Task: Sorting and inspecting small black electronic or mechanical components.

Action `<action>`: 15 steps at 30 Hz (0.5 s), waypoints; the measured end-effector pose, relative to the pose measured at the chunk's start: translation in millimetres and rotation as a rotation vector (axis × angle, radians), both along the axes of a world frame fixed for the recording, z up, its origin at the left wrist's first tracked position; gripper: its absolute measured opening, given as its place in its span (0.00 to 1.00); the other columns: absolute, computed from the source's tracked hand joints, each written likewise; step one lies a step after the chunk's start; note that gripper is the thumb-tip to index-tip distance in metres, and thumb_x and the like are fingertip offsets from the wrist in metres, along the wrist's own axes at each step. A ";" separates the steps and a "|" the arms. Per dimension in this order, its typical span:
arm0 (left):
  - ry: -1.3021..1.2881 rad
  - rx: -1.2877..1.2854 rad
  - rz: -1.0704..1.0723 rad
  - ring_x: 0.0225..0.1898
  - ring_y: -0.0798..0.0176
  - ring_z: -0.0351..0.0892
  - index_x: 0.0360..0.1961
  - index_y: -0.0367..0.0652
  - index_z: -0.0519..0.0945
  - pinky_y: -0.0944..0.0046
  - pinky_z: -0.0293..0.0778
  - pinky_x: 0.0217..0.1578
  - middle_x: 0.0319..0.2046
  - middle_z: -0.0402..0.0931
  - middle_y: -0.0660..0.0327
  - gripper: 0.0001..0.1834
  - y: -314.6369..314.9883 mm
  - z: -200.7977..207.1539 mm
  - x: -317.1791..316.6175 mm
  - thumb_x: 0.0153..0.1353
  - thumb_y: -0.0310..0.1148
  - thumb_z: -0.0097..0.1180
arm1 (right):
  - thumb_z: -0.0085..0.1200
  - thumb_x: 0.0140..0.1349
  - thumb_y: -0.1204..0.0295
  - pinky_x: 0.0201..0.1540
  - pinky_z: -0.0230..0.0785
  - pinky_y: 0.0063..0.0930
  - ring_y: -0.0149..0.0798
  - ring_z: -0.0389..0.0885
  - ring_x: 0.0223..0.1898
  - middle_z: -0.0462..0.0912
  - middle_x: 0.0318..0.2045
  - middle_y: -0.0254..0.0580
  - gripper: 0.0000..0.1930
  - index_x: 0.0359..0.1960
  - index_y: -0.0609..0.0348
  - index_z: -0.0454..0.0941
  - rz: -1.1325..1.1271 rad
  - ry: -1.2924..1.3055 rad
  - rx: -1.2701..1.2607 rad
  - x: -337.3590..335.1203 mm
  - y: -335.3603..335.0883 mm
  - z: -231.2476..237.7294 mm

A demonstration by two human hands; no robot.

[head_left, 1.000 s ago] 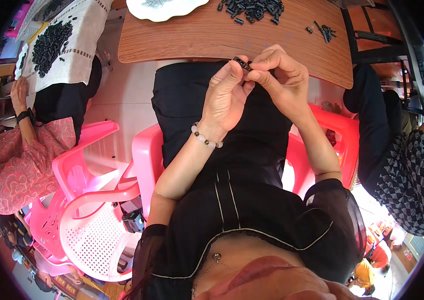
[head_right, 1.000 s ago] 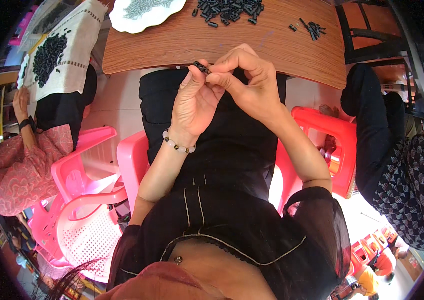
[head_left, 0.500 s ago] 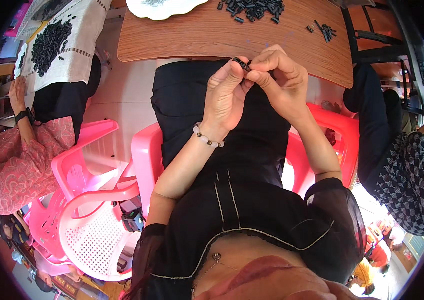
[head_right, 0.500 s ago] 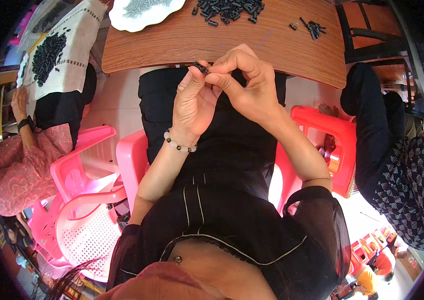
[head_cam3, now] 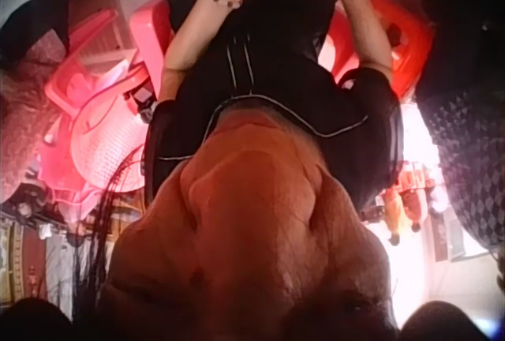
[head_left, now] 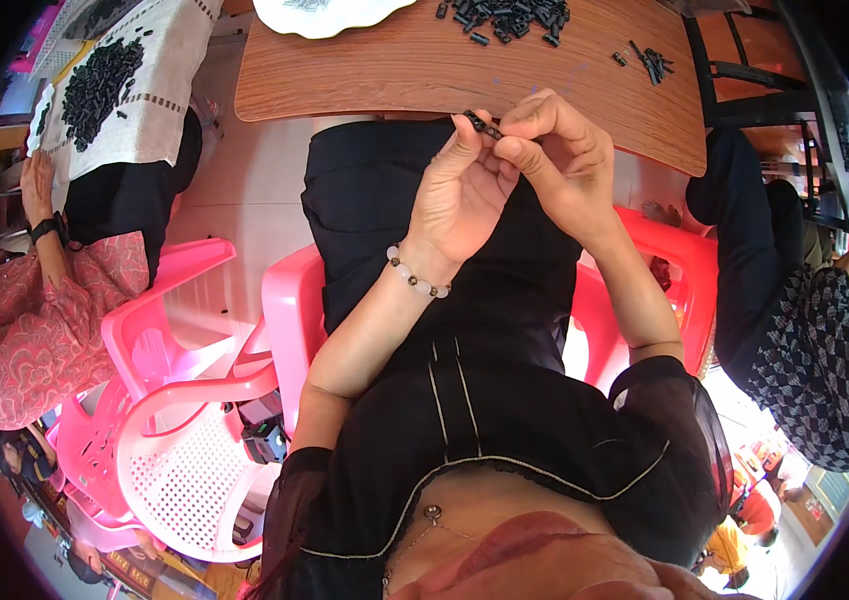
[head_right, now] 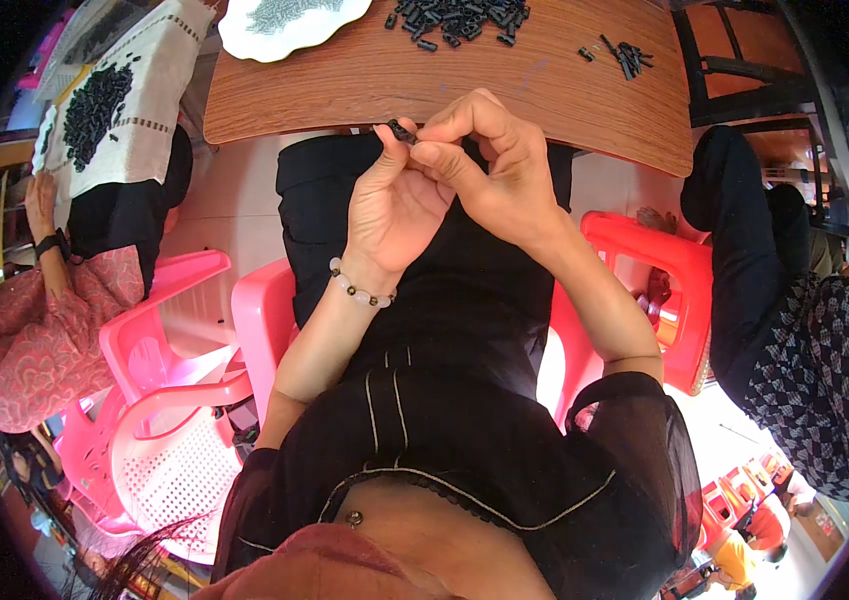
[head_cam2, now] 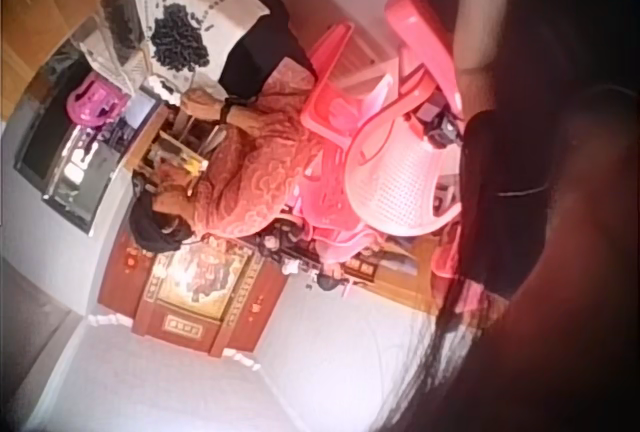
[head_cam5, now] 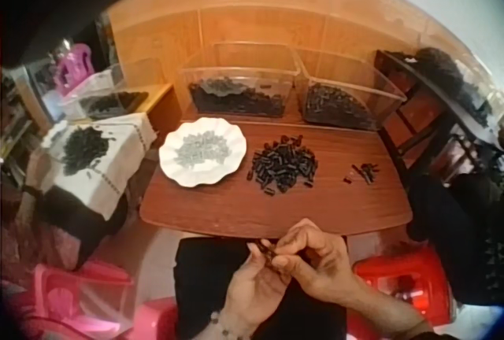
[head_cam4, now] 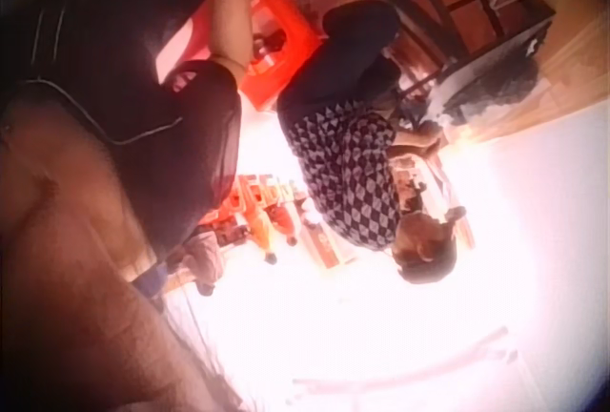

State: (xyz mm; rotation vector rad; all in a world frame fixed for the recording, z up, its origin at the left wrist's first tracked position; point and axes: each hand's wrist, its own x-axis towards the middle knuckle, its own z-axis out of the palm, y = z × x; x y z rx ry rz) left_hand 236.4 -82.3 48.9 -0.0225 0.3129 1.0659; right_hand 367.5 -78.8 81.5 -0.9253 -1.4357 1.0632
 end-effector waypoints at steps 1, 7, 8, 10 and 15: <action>-0.041 -0.022 -0.006 0.38 0.74 0.74 0.40 0.48 0.79 0.72 0.70 0.45 0.33 0.77 0.72 0.12 0.4 -4.0 0.0 0.61 0.43 0.59 | 0.63 0.55 0.80 0.43 0.67 0.21 0.28 0.75 0.36 0.77 0.32 0.37 0.05 0.32 0.63 0.78 0.023 -0.037 0.039 1.7 0.9 -0.5; -0.067 0.007 -0.004 0.38 0.75 0.74 0.41 0.49 0.78 0.73 0.71 0.45 0.34 0.78 0.73 0.12 1.5 -6.3 0.5 0.61 0.43 0.59 | 0.62 0.55 0.81 0.44 0.67 0.21 0.28 0.76 0.37 0.78 0.31 0.36 0.05 0.32 0.63 0.79 0.025 -0.043 0.030 2.3 1.3 -0.3; -0.052 0.011 -0.003 0.38 0.75 0.74 0.41 0.48 0.78 0.73 0.72 0.45 0.34 0.78 0.73 0.12 1.3 -5.8 0.9 0.61 0.43 0.59 | 0.62 0.55 0.81 0.44 0.67 0.21 0.28 0.76 0.37 0.78 0.31 0.36 0.05 0.32 0.63 0.79 0.025 -0.043 0.030 2.2 1.5 -0.6; -0.042 0.013 0.004 0.38 0.75 0.75 0.41 0.48 0.78 0.73 0.72 0.45 0.34 0.78 0.72 0.13 1.1 -7.1 1.3 0.61 0.42 0.59 | 0.63 0.55 0.81 0.45 0.67 0.21 0.28 0.76 0.37 0.78 0.32 0.36 0.05 0.32 0.63 0.79 0.024 -0.039 0.007 2.1 1.5 -1.7; 0.009 0.030 0.009 0.39 0.75 0.75 0.42 0.47 0.78 0.73 0.72 0.46 0.35 0.78 0.71 0.13 0.6 -7.4 2.1 0.61 0.42 0.59 | 0.63 0.55 0.80 0.45 0.68 0.21 0.28 0.76 0.36 0.78 0.31 0.36 0.05 0.32 0.63 0.79 0.007 -0.032 -0.014 1.5 1.2 -2.7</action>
